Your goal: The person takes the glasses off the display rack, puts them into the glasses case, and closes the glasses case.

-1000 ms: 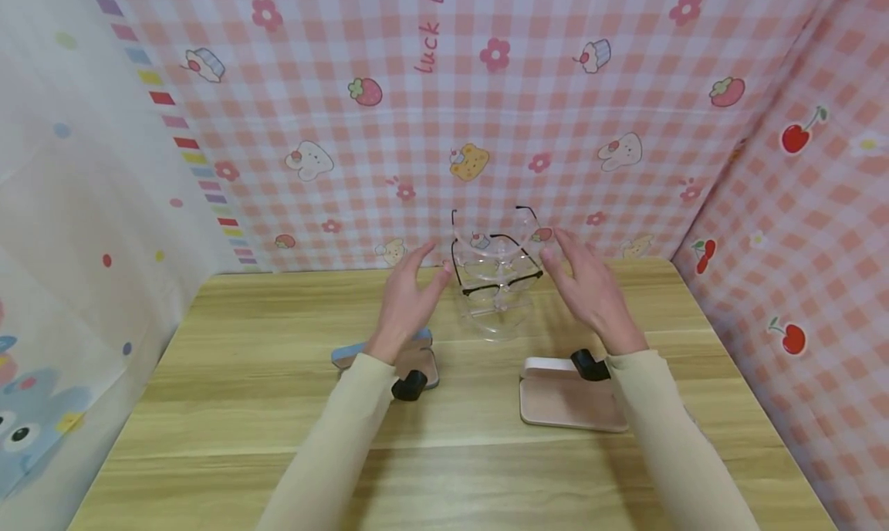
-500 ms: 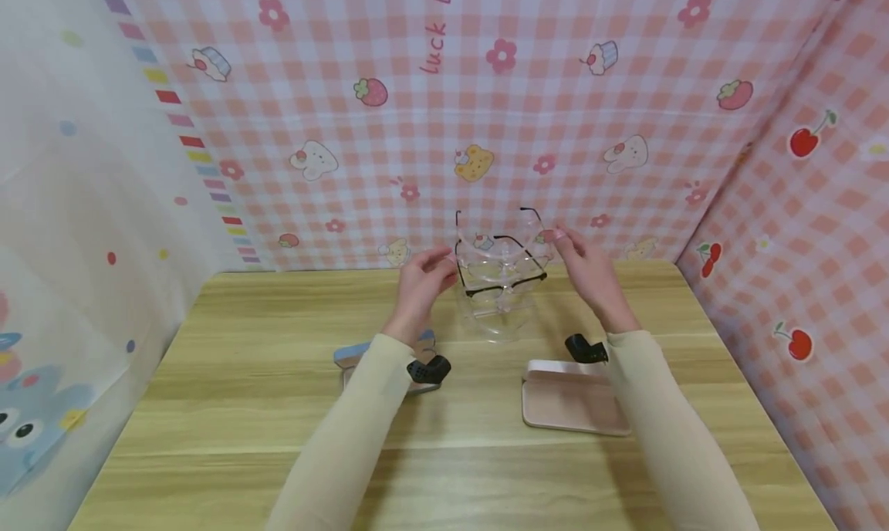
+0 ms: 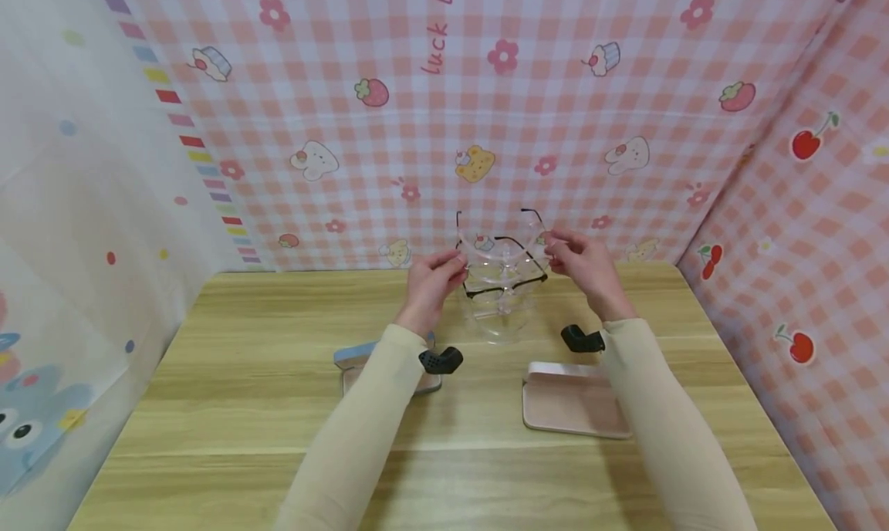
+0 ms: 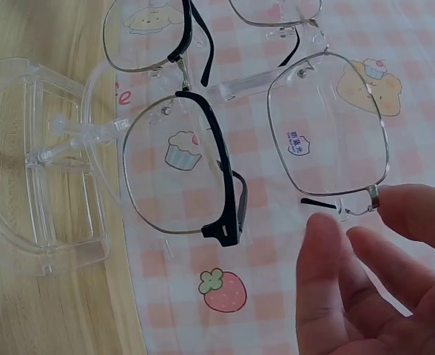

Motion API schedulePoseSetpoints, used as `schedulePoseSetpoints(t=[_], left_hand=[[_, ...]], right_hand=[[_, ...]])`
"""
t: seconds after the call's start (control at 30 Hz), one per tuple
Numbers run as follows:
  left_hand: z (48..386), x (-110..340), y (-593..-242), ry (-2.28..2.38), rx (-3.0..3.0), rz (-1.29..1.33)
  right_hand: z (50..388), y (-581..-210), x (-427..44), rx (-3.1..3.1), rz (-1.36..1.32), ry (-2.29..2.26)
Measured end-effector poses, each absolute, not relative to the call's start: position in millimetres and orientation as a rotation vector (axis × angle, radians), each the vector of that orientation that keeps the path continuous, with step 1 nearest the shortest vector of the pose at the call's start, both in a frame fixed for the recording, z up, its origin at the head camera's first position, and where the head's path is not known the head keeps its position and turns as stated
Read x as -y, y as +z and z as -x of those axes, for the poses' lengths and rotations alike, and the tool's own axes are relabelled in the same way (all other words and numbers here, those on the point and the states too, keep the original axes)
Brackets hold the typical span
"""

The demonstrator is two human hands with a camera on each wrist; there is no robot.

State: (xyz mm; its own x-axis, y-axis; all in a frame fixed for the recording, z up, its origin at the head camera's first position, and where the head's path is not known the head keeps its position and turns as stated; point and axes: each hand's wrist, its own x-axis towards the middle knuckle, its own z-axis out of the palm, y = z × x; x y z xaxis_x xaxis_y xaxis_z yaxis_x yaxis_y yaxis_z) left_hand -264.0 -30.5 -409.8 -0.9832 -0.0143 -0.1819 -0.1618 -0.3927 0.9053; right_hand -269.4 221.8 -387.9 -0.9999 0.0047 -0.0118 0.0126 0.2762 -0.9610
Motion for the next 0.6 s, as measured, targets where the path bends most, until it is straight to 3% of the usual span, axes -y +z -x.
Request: schedulePoseSetpoints(t=[0.6], left_hand=[[258.2, 27.7, -404.0, 2.554, -1.660, 0.280]], right_hand=[[263.9, -379.7, -224.8, -2.366, -0.003, -2.036]])
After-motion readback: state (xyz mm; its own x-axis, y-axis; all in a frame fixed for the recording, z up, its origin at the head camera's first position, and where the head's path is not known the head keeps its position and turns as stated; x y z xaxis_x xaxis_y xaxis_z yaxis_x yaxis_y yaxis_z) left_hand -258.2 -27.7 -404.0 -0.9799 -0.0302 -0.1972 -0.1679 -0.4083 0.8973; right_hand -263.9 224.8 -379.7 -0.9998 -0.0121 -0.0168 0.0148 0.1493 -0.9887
